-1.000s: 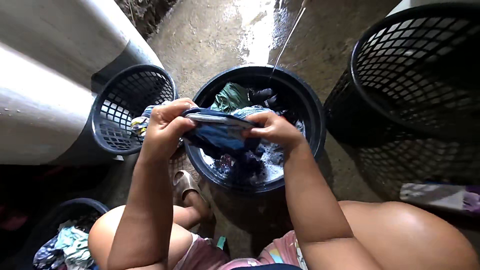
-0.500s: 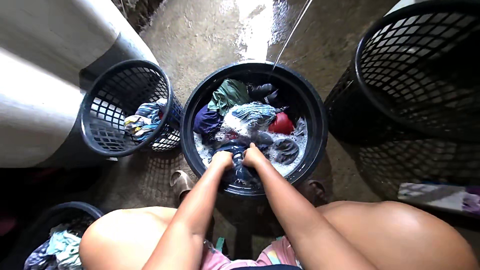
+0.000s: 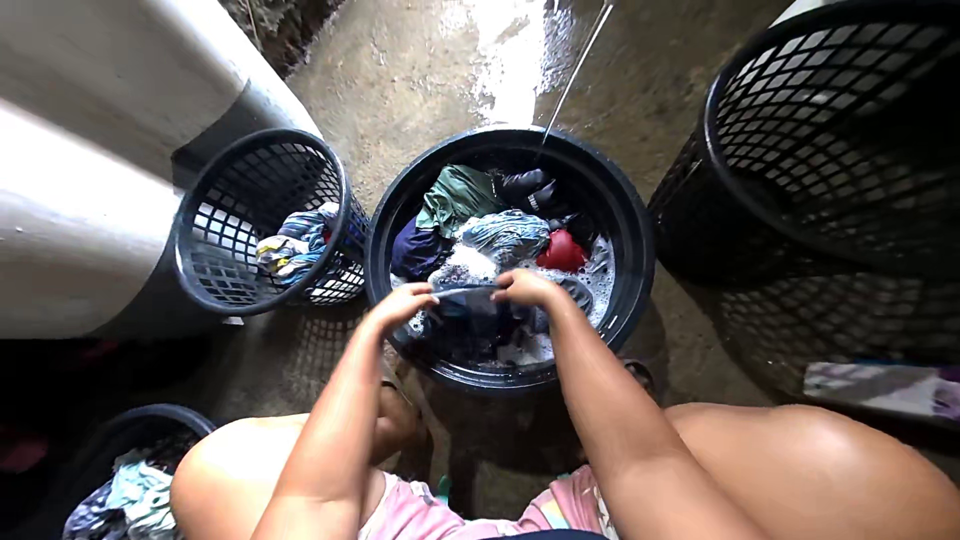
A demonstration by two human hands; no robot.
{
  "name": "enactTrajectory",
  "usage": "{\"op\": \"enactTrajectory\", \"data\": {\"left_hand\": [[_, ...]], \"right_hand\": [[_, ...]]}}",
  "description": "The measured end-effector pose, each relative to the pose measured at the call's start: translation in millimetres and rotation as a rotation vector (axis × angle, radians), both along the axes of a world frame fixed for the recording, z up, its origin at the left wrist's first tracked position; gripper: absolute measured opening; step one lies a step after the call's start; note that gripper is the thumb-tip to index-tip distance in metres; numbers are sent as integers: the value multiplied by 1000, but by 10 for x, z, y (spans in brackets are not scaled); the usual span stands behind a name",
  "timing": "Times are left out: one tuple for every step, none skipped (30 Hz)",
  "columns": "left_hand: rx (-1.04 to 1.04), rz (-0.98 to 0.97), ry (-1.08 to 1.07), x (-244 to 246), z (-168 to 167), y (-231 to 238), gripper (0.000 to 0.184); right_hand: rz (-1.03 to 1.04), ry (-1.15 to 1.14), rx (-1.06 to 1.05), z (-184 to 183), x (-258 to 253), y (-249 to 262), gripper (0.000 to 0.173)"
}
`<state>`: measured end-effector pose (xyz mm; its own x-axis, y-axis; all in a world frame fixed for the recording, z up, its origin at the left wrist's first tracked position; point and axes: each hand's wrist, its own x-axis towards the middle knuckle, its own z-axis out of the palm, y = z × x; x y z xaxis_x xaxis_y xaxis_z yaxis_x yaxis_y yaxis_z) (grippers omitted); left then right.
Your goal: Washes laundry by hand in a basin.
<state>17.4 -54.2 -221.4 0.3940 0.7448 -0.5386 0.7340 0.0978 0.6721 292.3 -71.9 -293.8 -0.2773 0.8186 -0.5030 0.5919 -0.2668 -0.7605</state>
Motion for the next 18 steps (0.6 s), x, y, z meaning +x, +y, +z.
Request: {"op": "enactTrajectory", "data": {"left_hand": [[26,9,-66,-48,239,38,25],[68,9,-119,-73,494,62,21],[115,21,-178,-82,762,57,18],[168,44,-256,-89,1032,22,17],[237,67,-355,-86,1277,-29,16],[297,66,-488,-91,1493,-76,17],[353,13,-618,-107,1678,-113,18],[409,-76,-722,-129,1828,-133,17],[468,-163,-788,-139,1940,-139,15],[527,-226,-807,-131,2014,-140,13],[580,-261,-775,-117,2044,-135,12],[616,-285,-680,-117,2031,-123,12],[639,-295,-512,-121,1977,-111,12],[632,-301,-289,-108,1883,-94,14],[560,-322,-72,-67,1732,-59,16],[420,-346,99,-4,1515,1,19],[271,-372,243,80,1213,64,23],[136,-398,352,184,859,100,29]], "right_hand": [[8,85,57,287,70,16,25],[28,169,128,612,133,4,21],[54,242,210,941,189,-29,18],[78,303,318,1235,229,-82,15],[91,360,447,1486,250,-153,12],[83,422,586,1692,254,-236,10],[60,497,718,1863,236,-326,9],[37,579,831,2002,206,-407,9],[18,645,919,2106,170,-464,10],[1,678,981,2173,138,-496,9],[-10,676,1007,2199,123,-506,9],[-16,634,992,2179,123,-495,7],[-16,540,936,2115,135,-467,6],[-8,394,831,2017,152,-419,8],[16,240,679,1883,159,-350,11],[55,97,502,1708,132,-267,15],[96,-39,334,1466,65,-180,18],[129,-152,181,1183,-31,-114,22]]}}
